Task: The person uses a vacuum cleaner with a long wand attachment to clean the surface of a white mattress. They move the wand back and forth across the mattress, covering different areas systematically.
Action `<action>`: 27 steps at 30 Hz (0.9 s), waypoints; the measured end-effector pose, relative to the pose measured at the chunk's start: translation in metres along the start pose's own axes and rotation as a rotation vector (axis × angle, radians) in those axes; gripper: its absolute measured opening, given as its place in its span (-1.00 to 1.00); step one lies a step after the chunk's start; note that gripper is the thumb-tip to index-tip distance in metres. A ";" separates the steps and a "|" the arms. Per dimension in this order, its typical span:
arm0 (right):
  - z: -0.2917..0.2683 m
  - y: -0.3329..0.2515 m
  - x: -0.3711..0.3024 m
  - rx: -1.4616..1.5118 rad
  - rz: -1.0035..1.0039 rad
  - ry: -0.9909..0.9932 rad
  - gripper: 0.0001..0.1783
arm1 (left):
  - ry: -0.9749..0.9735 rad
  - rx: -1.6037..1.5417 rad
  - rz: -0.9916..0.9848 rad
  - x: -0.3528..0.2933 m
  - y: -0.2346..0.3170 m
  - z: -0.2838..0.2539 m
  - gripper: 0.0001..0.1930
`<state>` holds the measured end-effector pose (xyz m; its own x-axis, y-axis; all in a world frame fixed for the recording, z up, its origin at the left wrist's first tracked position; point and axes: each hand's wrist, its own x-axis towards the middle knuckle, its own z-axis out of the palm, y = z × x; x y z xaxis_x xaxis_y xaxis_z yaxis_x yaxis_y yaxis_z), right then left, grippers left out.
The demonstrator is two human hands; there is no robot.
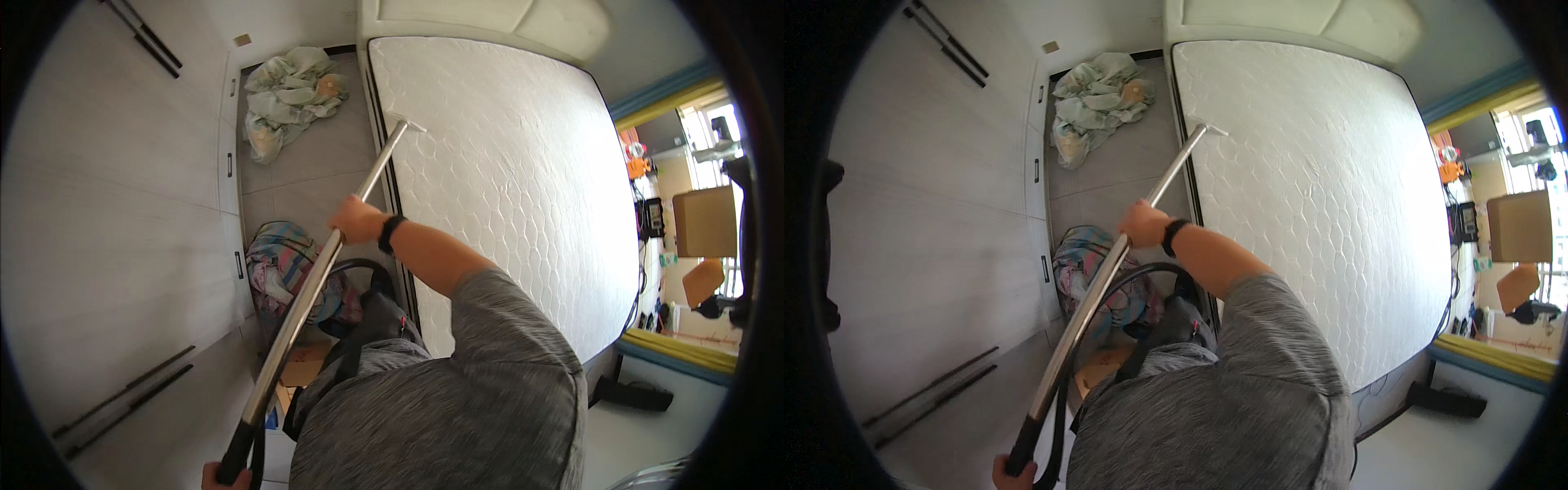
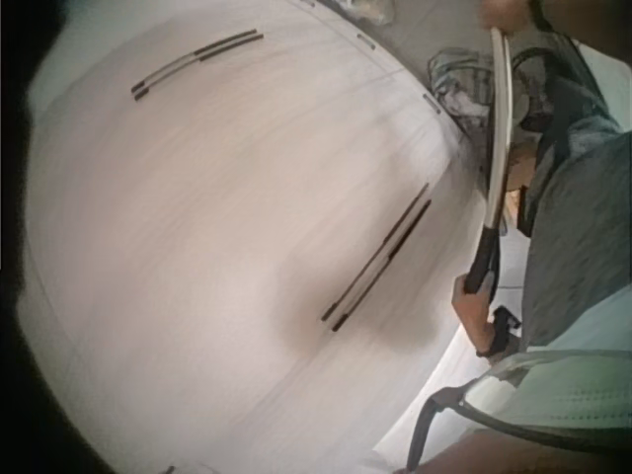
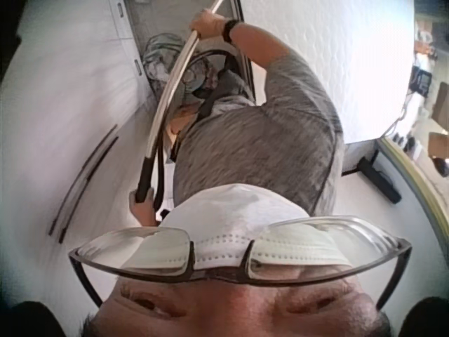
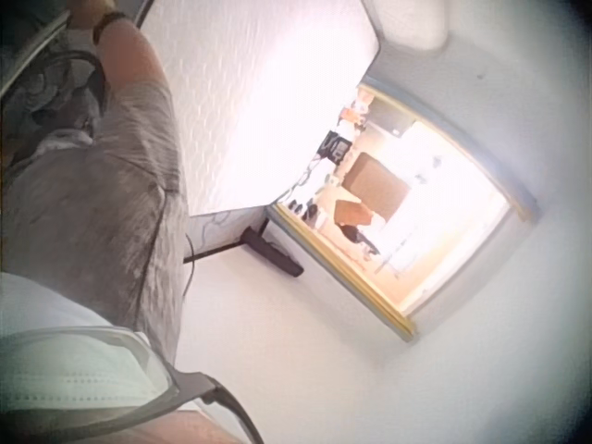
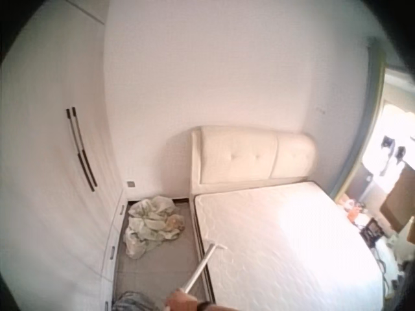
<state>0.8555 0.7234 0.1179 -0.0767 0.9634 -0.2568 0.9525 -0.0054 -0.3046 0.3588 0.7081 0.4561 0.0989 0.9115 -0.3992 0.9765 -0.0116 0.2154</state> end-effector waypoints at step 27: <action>0.027 -0.064 -0.141 0.324 0.491 0.400 -0.74 | -0.071 0.281 0.259 0.078 0.047 -0.113 -0.61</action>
<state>0.7978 0.5803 0.1489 0.5125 0.8532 -0.0970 0.7086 -0.4840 -0.5135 0.3907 0.8250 0.5354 0.3521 0.8330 -0.4268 0.9310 -0.3586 0.0683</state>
